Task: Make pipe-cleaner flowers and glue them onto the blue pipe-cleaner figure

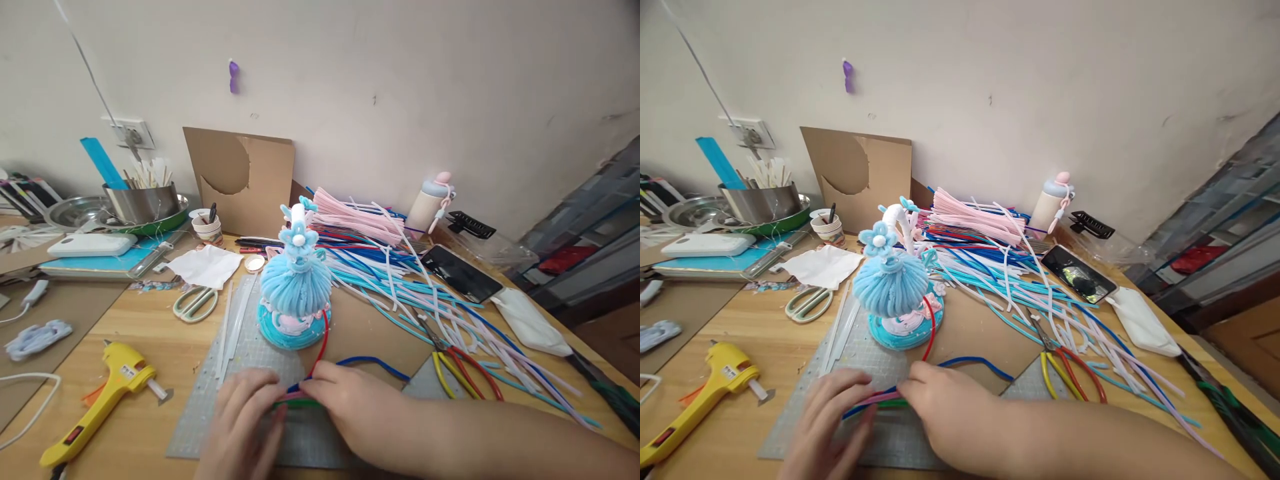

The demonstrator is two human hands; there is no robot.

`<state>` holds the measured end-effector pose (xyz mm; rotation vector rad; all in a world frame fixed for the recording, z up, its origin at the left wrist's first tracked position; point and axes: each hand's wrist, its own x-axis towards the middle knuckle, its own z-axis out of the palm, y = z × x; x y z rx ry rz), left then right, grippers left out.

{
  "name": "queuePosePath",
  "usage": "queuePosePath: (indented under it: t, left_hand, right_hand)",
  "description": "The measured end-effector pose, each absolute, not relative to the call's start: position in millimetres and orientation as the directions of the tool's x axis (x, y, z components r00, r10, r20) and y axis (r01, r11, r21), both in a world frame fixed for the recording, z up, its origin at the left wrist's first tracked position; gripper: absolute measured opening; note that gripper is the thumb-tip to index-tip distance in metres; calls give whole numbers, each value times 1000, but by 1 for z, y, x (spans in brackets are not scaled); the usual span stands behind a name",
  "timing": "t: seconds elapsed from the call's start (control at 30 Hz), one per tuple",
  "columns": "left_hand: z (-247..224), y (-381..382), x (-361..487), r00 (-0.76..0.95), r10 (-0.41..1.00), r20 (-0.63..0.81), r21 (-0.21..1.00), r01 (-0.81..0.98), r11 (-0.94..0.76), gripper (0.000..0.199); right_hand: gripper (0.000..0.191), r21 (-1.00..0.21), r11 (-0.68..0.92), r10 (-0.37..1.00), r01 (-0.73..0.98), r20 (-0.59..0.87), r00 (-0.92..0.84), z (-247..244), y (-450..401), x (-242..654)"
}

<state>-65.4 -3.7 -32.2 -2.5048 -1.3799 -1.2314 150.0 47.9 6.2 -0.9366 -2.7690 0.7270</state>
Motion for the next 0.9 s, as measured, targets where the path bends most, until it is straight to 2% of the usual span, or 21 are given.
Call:
queuePosePath:
  t: [0.07,0.17,0.3,0.4,0.47,0.53,0.6,0.67,0.73,0.8,0.9]
  left_hand:
    - [-35,0,-62,405,770,492,260,776,-575,34]
    - [-41,4,-58,433,838,332,263,811,-523,41]
    - [-46,6,-55,459,856,236,298,804,-514,39]
    - [-45,6,-55,449,871,200,310,815,-491,40]
    - [-45,7,-56,452,871,193,292,821,-491,37]
    - [-46,7,-59,468,859,209,264,819,-510,36]
    - [-49,8,-61,497,833,242,241,801,-547,38]
    - [-50,8,-62,519,812,269,225,785,-576,40]
    - [-51,8,-63,526,799,290,217,777,-590,40]
    - [-50,8,-63,524,795,305,218,775,-594,41]
    - [-50,8,-64,521,801,295,228,776,-589,43]
  right_hand:
    - [39,-442,741,569,506,12,-822,-5,42,140]
    - [37,-296,783,585,546,54,-809,-17,39,132]
    - [22,37,771,631,635,85,-771,-26,45,139]
    - [11,150,762,635,631,22,-772,-24,52,157]
    - [11,130,742,668,658,-49,-743,-16,59,171]
    - [9,39,709,701,704,-142,-699,-4,72,186]
    - [20,-117,660,711,742,-221,-667,9,92,201]
    - [33,-281,573,747,770,-206,-631,20,123,215]
    - [40,-321,458,872,829,-21,-490,27,165,225]
    - [29,-300,416,899,858,276,-340,29,212,233]
    - [24,-277,375,878,885,411,-244,27,278,236]
